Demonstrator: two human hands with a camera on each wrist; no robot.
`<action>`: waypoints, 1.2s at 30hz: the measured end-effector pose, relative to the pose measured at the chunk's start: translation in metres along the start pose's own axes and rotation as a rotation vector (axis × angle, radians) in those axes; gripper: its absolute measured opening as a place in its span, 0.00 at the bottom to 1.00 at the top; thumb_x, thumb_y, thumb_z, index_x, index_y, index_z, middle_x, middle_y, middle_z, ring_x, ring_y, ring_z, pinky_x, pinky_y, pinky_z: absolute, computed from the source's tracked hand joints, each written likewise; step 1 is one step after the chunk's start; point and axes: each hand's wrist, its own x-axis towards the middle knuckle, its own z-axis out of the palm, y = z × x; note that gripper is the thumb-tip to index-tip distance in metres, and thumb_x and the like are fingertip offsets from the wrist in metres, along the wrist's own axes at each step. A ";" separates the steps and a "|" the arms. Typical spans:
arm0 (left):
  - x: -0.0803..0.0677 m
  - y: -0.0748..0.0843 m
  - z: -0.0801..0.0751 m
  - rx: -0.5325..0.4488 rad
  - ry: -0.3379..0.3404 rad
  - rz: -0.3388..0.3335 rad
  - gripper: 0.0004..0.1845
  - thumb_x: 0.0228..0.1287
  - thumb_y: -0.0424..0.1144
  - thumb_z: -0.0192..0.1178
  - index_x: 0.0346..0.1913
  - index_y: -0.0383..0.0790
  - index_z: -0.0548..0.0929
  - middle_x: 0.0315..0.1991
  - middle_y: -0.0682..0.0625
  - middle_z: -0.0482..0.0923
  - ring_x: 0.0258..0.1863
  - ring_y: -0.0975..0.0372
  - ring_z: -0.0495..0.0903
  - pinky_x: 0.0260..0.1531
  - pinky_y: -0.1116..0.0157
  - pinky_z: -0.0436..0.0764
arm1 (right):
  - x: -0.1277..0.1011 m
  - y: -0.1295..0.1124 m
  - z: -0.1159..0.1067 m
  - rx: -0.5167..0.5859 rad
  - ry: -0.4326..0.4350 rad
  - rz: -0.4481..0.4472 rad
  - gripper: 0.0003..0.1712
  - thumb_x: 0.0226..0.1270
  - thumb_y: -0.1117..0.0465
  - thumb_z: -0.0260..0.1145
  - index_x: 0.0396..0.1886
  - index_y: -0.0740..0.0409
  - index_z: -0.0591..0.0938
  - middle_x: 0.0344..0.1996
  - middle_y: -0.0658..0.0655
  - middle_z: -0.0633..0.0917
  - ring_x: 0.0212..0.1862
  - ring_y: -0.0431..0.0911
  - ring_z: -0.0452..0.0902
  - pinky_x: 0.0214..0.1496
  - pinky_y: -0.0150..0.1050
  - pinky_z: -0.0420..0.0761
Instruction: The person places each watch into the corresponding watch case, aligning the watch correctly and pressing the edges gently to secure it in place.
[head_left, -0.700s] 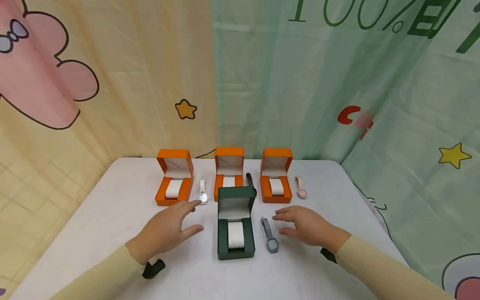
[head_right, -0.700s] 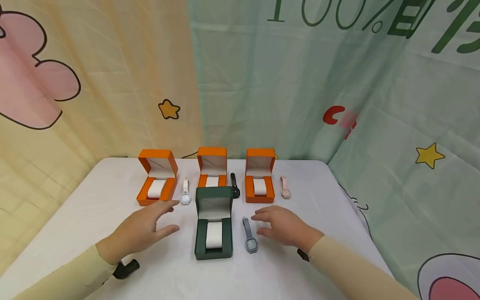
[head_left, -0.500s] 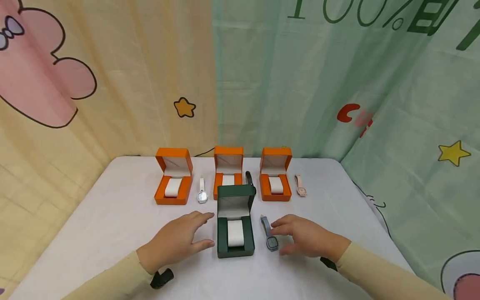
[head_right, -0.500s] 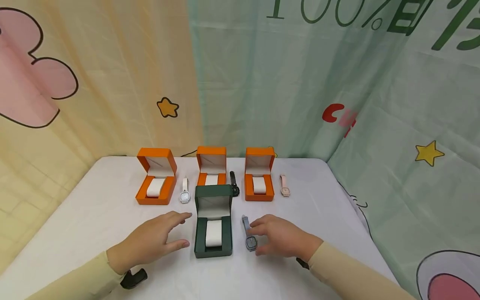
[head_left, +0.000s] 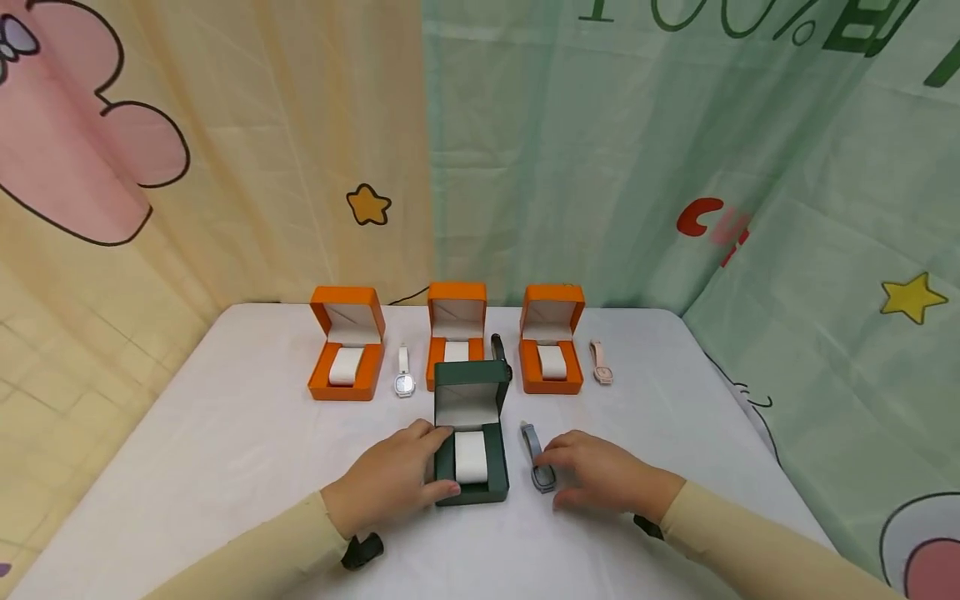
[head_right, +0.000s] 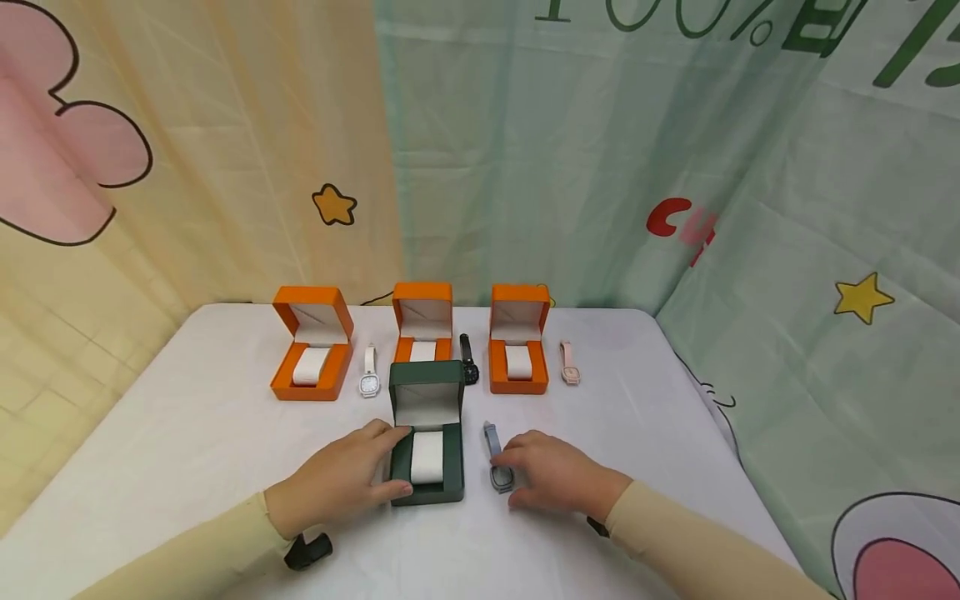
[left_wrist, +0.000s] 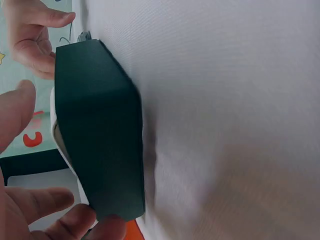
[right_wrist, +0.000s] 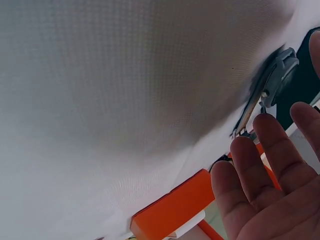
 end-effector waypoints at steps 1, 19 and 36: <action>0.001 0.001 0.001 -0.005 0.002 -0.003 0.44 0.63 0.64 0.71 0.74 0.39 0.75 0.60 0.44 0.79 0.50 0.59 0.80 0.54 0.56 0.85 | 0.001 0.000 0.001 -0.003 0.000 0.009 0.29 0.61 0.49 0.81 0.61 0.47 0.86 0.53 0.46 0.85 0.58 0.44 0.79 0.65 0.46 0.83; 0.015 -0.004 0.016 -0.025 -0.024 -0.030 0.45 0.59 0.66 0.73 0.73 0.42 0.77 0.51 0.46 0.74 0.39 0.62 0.74 0.44 0.62 0.81 | 0.011 -0.002 0.011 -0.022 -0.005 0.063 0.24 0.60 0.53 0.82 0.55 0.47 0.88 0.45 0.43 0.86 0.48 0.38 0.77 0.59 0.42 0.85; 0.025 0.003 0.016 -0.107 -0.028 -0.068 0.43 0.52 0.59 0.80 0.69 0.43 0.80 0.50 0.44 0.73 0.38 0.59 0.75 0.42 0.60 0.82 | 0.016 -0.002 0.015 -0.012 0.001 0.073 0.20 0.59 0.56 0.82 0.52 0.47 0.88 0.44 0.43 0.85 0.47 0.37 0.76 0.58 0.41 0.86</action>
